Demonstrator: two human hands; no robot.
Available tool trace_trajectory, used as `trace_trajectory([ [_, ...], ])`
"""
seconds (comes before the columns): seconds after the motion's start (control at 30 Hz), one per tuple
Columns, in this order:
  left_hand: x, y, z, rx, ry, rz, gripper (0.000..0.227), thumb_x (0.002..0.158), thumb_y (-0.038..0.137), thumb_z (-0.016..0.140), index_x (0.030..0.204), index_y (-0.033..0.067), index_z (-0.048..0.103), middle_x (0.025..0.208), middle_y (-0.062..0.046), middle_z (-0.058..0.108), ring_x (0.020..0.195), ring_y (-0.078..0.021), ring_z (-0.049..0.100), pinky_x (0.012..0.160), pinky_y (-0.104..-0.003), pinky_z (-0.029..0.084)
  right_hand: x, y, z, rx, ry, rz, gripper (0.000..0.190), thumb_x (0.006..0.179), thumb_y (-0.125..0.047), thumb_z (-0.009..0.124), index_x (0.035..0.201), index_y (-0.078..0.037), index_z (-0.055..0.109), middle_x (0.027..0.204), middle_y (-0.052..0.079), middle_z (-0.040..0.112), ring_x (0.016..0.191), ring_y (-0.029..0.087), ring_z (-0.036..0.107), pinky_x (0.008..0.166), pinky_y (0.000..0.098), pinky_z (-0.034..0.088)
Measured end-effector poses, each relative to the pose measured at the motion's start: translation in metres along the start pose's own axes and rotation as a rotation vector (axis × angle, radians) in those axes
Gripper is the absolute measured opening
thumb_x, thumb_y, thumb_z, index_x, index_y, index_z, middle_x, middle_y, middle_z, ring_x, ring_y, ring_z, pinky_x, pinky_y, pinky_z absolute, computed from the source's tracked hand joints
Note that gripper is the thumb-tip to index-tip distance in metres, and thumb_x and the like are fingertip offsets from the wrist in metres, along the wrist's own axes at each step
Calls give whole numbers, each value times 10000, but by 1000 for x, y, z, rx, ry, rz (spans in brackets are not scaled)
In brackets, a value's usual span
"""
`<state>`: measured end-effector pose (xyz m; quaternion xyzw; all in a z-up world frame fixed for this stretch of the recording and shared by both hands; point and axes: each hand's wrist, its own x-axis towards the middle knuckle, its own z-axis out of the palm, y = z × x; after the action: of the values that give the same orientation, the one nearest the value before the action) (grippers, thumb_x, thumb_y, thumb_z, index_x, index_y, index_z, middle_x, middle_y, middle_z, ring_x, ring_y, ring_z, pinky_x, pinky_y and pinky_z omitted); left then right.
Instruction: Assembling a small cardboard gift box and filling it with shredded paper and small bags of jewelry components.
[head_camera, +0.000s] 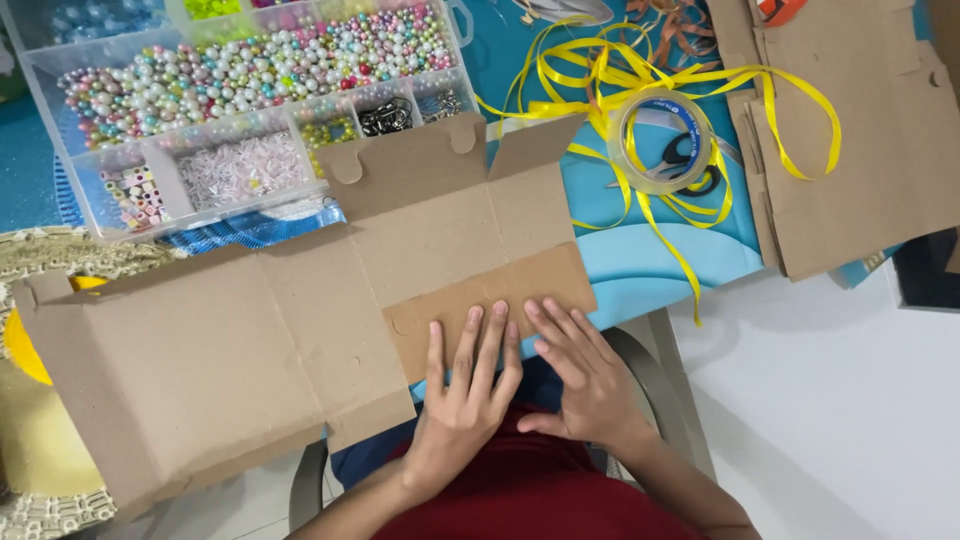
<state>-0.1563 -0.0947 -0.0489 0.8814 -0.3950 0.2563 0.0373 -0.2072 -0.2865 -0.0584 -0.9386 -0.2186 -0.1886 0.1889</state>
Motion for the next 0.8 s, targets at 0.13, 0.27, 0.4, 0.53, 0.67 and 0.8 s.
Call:
trace_trajectory([
  [0.13, 0, -4, -2, 24, 18, 12, 254, 1115, 140, 520, 1343, 74, 610, 1480, -163, 571, 1363, -323, 556, 1086, -526, 517, -20, 4, -2, 62, -6, 88, 708, 1077, -600, 384, 1553, -80, 314, 1538, 200, 538, 1464, 364, 532, 1243, 480, 419],
  [0.27, -8, -17, -13, 108, -57, 141, 396, 1145, 154, 357, 1482, 27, 520, 1545, -177, 497, 1428, -318, 485, 1170, -468, 445, -19, 7, 7, -204, 3, 27, 621, 1081, -535, 301, 1387, -102, 624, 1390, 75, 631, 1328, 263, 589, 1164, 450, 424],
  [0.4, -20, -41, -34, 115, 96, 385, 440, 1093, 94, 287, 1286, 9, 673, 1260, -155, 691, 1173, -291, 683, 1077, -372, 489, -6, 0, 16, -298, 120, 8, 421, 1057, -467, 461, 1253, -229, 748, 1139, 18, 623, 1112, 208, 619, 1107, 466, 464],
  [0.53, -45, -65, -38, 210, 317, 410, 353, 1094, 157, 395, 1191, 153, 735, 1108, 3, 705, 991, -118, 660, 946, -273, 452, 14, -5, 7, -265, 117, 43, 339, 1031, -451, 538, 1147, -243, 779, 1108, 31, 593, 1019, 209, 617, 974, 467, 548],
  [0.67, -61, -83, -36, 193, 189, 159, 249, 1071, 353, 576, 1153, 185, 741, 1007, 39, 675, 806, -87, 602, 753, -261, 446, 26, -7, 9, -241, 128, -2, 185, 983, -369, 691, 1036, -199, 740, 1118, 54, 647, 1036, 289, 644, 903, 460, 547],
  [0.8, -48, -93, -35, -88, 8, -176, 222, 1075, 368, 640, 926, 203, 641, 691, 23, 383, 622, -173, 406, 619, -321, 364, 39, -11, 8, -66, 82, 34, 165, 946, -220, 748, 930, -134, 608, 1273, 98, 709, 1248, 326, 654, 1058, 455, 499],
])
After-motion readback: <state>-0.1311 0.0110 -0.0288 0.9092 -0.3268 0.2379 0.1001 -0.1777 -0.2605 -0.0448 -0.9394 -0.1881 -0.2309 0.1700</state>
